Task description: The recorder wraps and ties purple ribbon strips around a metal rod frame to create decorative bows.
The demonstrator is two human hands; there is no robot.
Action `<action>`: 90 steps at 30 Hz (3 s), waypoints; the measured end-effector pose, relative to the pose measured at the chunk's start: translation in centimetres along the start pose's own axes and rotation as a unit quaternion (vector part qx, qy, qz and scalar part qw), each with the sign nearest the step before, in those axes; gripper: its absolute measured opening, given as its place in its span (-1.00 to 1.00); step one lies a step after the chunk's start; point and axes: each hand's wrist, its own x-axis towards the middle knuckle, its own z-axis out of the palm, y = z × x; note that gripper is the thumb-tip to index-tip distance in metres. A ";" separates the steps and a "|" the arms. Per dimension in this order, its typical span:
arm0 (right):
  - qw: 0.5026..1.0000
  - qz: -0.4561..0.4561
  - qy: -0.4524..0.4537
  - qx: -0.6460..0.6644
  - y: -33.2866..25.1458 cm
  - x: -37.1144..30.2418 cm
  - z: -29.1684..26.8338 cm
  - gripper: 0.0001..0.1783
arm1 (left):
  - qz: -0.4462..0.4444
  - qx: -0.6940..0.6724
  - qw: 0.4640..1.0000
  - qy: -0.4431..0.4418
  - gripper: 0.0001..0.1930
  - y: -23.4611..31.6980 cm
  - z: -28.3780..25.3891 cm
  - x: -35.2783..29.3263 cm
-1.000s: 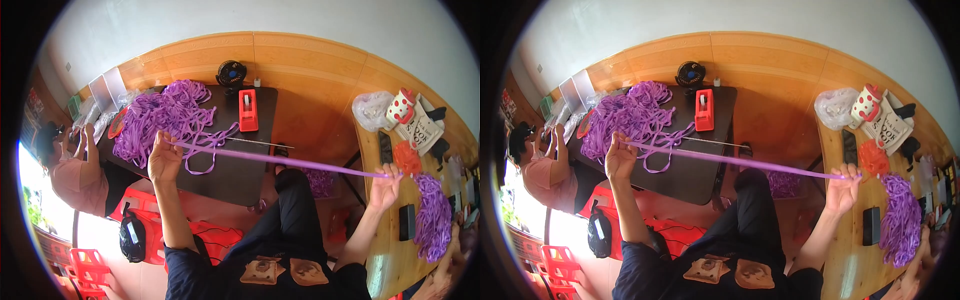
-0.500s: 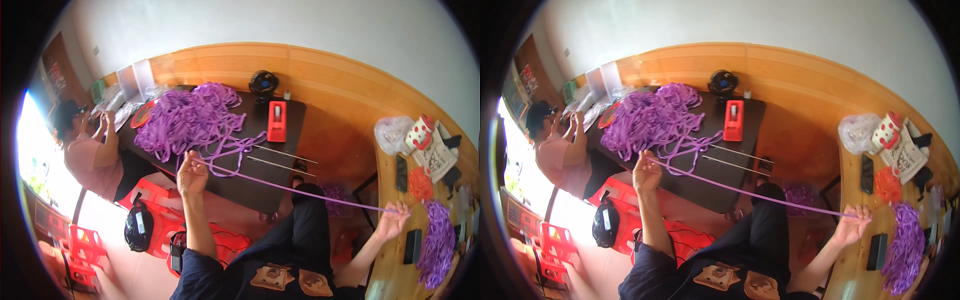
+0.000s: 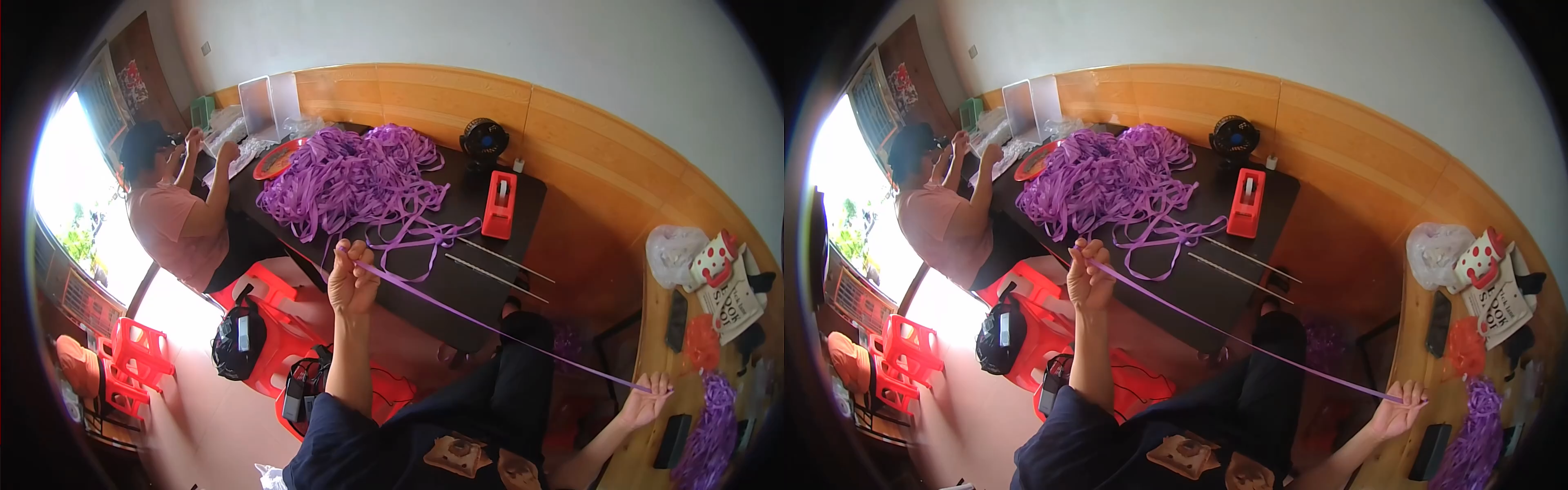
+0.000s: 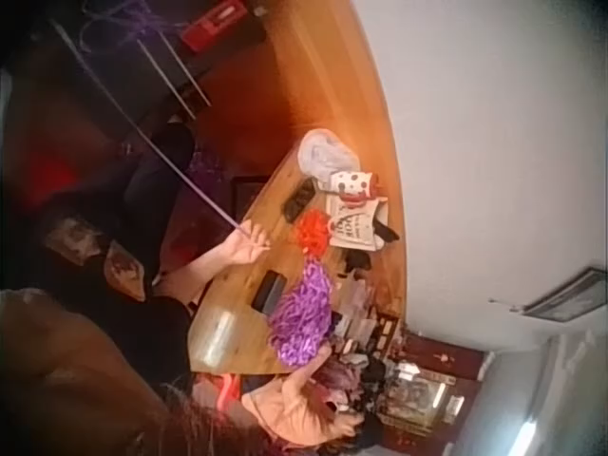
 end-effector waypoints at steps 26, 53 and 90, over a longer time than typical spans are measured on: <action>0.998 -0.009 0.061 -0.005 -0.4 0.1 -1.1 -0.91 | 0.022 0.135 0.986 0.099 -0.89 -0.6 -1.1 -0.3; 0.999 -0.010 0.051 -0.009 0.0 0.2 -0.7 -0.91 | 0.024 0.083 0.994 0.073 -0.84 -1.5 -0.8 -0.8; 0.984 -0.039 0.162 0.055 1.3 1.7 -2.1 -0.85 | -0.002 0.110 0.986 0.126 -0.79 2.7 -4.1 -1.6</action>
